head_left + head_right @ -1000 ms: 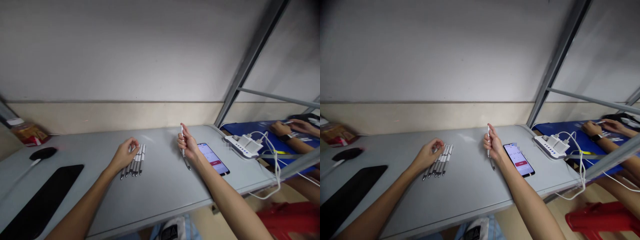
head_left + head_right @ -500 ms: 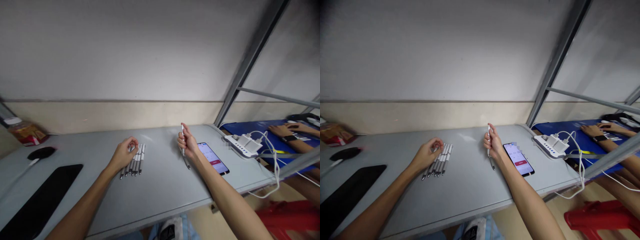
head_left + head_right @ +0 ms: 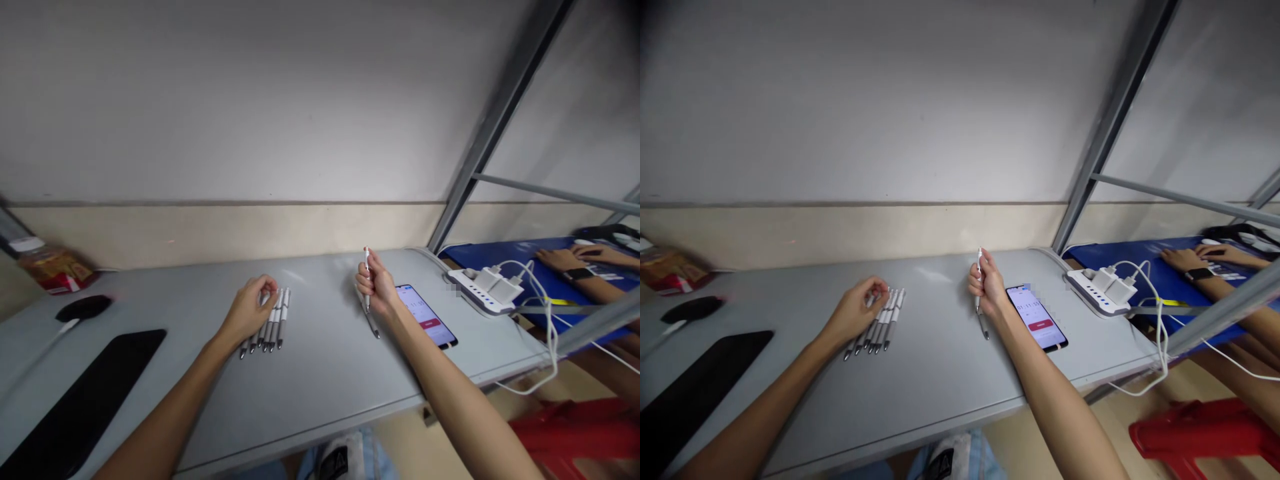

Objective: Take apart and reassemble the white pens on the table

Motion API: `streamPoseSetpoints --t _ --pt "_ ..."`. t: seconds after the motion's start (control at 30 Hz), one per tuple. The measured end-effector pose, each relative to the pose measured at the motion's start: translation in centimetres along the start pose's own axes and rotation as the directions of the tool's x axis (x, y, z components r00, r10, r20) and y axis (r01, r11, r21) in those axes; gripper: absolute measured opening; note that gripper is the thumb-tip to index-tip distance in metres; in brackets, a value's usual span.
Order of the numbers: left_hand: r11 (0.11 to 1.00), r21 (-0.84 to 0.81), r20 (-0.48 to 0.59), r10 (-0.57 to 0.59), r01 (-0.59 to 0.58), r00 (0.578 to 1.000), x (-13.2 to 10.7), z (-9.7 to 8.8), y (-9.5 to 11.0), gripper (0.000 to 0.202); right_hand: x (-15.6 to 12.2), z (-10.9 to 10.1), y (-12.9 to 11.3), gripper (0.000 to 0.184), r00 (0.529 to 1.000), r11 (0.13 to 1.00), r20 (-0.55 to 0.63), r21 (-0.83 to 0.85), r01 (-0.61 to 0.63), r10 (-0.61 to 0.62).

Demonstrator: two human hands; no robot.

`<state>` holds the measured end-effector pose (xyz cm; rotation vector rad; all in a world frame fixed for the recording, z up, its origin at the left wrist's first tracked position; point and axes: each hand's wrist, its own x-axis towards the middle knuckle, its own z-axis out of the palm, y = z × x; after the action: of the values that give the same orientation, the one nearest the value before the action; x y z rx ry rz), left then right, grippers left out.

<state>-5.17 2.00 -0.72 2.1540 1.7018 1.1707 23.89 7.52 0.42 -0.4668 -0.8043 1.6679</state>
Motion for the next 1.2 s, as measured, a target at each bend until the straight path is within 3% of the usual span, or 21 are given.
streamPoseSetpoints --t 0.17,0.3,0.47,0.67,0.73,0.97,1.2 --pt "0.998 -0.009 0.042 0.060 -0.060 0.997 -0.2 0.2 0.2 0.021 0.0 0.2 -0.5 0.034 0.997 0.981 -0.071 -0.194 -0.024 0.010" --pt "0.976 0.197 0.068 0.085 -0.097 0.994 -0.6 0.4 0.9 0.013 0.2 -0.4 -0.5 0.030 0.977 0.855 -0.197 -0.518 -0.031 -0.084" --pt "0.932 0.345 0.129 0.068 -0.109 0.989 -1.1 0.9 1.6 0.015 0.9 -2.2 -0.2 0.030 0.946 0.589 -0.248 -0.804 -0.081 -0.209" --pt "0.900 0.417 0.172 0.062 -0.130 0.983 -1.5 1.2 2.4 0.016 1.1 -3.4 -0.2 0.020 0.933 0.076 -0.222 -0.975 -0.209 -0.283" --pt "0.893 0.433 0.173 0.054 -0.125 0.984 -1.6 1.2 2.6 0.016 1.0 -3.4 -0.1 0.020 0.932 -0.028 -0.229 -0.969 -0.246 -0.283" --pt "0.864 0.498 0.159 -0.004 -0.077 0.987 -1.6 1.2 2.8 0.016 0.8 -3.4 0.3 0.024 0.942 -0.163 -0.242 -0.945 -0.283 -0.233" --pt "0.866 0.494 0.170 -0.012 -0.075 0.985 -1.7 1.3 3.2 0.017 0.8 -3.1 0.3 0.020 0.950 -0.180 -0.239 -0.944 -0.275 -0.201"
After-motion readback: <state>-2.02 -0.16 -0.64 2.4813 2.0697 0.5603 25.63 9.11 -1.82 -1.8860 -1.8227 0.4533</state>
